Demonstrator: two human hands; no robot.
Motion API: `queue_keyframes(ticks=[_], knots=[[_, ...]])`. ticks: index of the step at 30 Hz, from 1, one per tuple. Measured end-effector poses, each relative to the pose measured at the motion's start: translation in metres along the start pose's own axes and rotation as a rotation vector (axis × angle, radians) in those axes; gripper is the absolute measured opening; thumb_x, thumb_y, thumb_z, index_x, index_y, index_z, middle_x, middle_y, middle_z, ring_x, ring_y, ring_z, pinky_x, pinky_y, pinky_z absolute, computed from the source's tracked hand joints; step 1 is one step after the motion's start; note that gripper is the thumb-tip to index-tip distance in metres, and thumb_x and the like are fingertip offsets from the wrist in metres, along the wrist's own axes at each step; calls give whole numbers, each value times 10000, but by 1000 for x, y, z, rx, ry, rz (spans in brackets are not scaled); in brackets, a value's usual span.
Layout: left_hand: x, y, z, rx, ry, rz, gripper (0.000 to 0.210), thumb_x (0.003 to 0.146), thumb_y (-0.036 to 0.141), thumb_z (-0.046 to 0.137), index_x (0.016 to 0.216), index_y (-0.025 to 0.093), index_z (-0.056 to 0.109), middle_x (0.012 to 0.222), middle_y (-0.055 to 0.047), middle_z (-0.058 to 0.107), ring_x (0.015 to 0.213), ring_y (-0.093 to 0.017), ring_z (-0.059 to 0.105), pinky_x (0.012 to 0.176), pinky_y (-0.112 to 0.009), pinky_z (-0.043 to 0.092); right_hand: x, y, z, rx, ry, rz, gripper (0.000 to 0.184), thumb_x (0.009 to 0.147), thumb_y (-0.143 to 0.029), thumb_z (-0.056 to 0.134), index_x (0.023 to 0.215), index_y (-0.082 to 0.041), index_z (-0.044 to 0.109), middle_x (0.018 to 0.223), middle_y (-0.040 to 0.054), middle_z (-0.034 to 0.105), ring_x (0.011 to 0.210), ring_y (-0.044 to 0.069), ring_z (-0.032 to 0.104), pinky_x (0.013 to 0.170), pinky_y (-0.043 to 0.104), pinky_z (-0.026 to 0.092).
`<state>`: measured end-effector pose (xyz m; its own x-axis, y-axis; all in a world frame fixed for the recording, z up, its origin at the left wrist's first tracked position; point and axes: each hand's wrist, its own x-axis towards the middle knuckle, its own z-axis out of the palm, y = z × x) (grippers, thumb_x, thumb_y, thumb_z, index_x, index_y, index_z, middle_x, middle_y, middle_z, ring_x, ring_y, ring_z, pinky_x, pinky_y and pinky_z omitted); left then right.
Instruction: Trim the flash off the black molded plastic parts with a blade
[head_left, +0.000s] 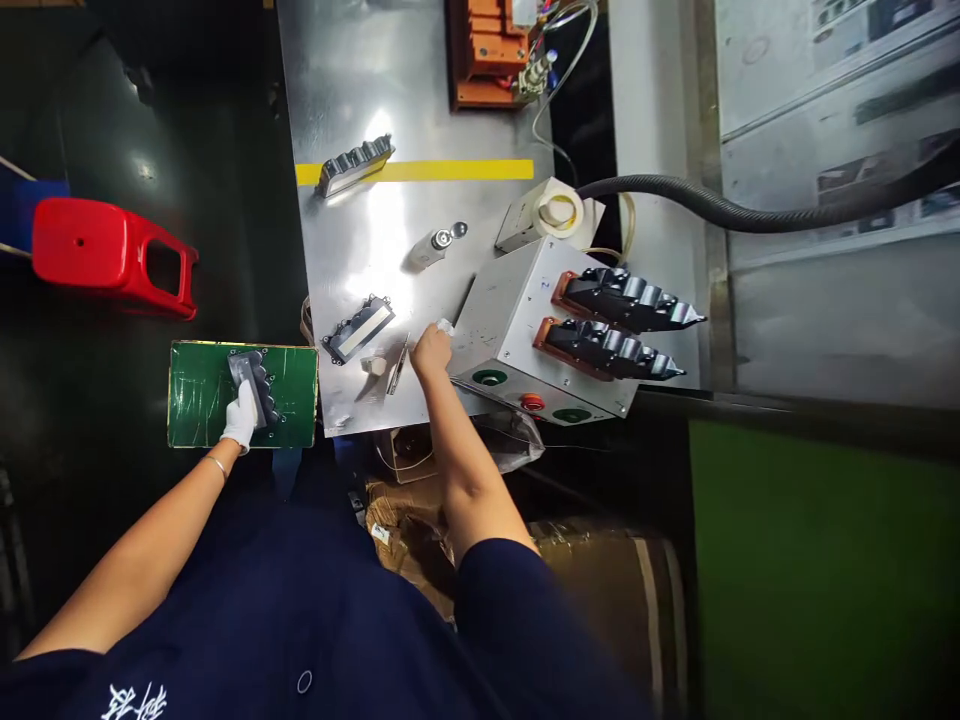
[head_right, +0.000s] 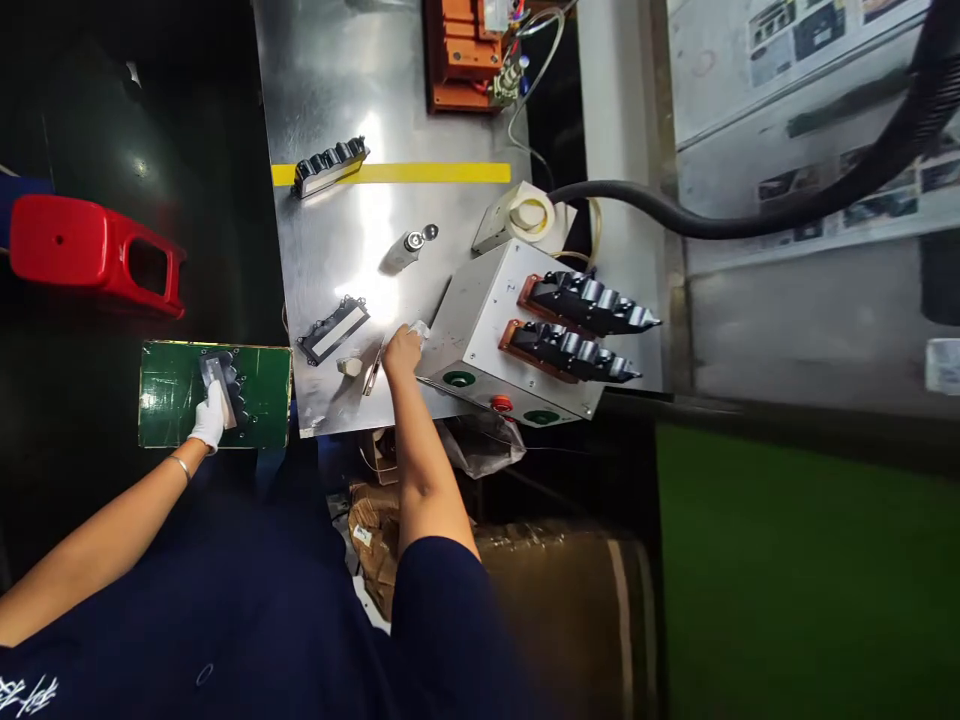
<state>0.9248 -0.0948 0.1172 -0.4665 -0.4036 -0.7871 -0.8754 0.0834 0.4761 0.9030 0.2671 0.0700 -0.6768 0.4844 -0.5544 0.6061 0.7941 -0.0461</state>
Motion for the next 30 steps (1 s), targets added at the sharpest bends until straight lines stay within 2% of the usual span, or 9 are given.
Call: queue_keyframes(ticks=[3, 6, 10, 14, 17, 19, 21, 24, 30], knots=[[-2, 4, -1, 82, 81, -2, 453, 850, 507, 514, 735, 107, 692, 565, -99, 644, 604, -234, 662, 518, -293, 526, 43, 25, -15, -38, 56, -35, 494, 902, -182, 370, 1348, 32, 360, 1420, 339, 373, 1377, 380, 277, 1071, 532, 225], [-3, 4, -2, 149, 124, -10, 452, 852, 496, 515, 689, 110, 684, 565, -112, 642, 639, -256, 670, 524, -300, 527, 62, 40, -13, -66, 33, -90, 432, 843, -135, 428, 1245, 19, 472, 1298, 304, 515, 1324, 357, 359, 1085, 524, 175], [-1, -1, -3, 200, 138, 1, 466, 875, 502, 466, 723, 117, 681, 609, -110, 659, 705, -263, 678, 564, -306, 534, 51, 47, -5, -78, 60, -136, 417, 782, -131, 490, 1180, -9, 507, 1136, 247, 605, 1160, 310, 489, 1064, 472, 222], [5, -9, -6, 229, 135, 25, 453, 848, 518, 501, 619, 153, 642, 578, -101, 637, 730, -276, 667, 570, -303, 512, 50, 34, -25, -30, 188, -133, 484, 771, -227, 546, 1212, -42, 471, 1114, 202, 569, 1074, 287, 499, 978, 407, 343], [10, -13, -7, 242, 137, 41, 449, 834, 521, 517, 568, 174, 619, 558, -97, 626, 718, -273, 658, 555, -299, 492, 79, 7, -63, 29, 359, -87, 607, 845, -292, 482, 1361, -23, 308, 1294, 255, 400, 1200, 307, 398, 978, 421, 352], [12, -15, -7, 252, 141, 44, 459, 838, 525, 506, 557, 178, 613, 547, -97, 621, 706, -270, 654, 549, -301, 487, 102, -12, -88, 59, 438, -52, 611, 874, -285, 442, 1402, -42, 252, 1355, 258, 311, 1237, 317, 353, 983, 449, 351], [13, -18, -7, 261, 140, 45, 470, 839, 538, 496, 559, 178, 613, 549, -95, 623, 699, -267, 653, 559, -303, 490, 121, -25, -104, 79, 451, -15, 559, 860, -249, 462, 1373, -72, 329, 1339, 241, 335, 1201, 328, 383, 946, 477, 383], [14, -22, -7, 263, 122, 56, 482, 833, 569, 486, 612, 167, 634, 608, -101, 659, 719, -263, 660, 597, -306, 508, 131, -33, -112, 102, 438, 37, 451, 809, -202, 532, 1251, -117, 495, 1256, 205, 431, 1128, 327, 441, 888, 497, 426], [18, -26, -4, 222, 37, 77, 532, 845, 597, 432, 719, 142, 678, 773, -153, 718, 783, -272, 680, 651, -319, 528, 130, -19, -119, 99, 459, 27, 463, 747, -235, 611, 1208, -197, 581, 1249, 144, 481, 1115, 303, 466, 920, 508, 408]])
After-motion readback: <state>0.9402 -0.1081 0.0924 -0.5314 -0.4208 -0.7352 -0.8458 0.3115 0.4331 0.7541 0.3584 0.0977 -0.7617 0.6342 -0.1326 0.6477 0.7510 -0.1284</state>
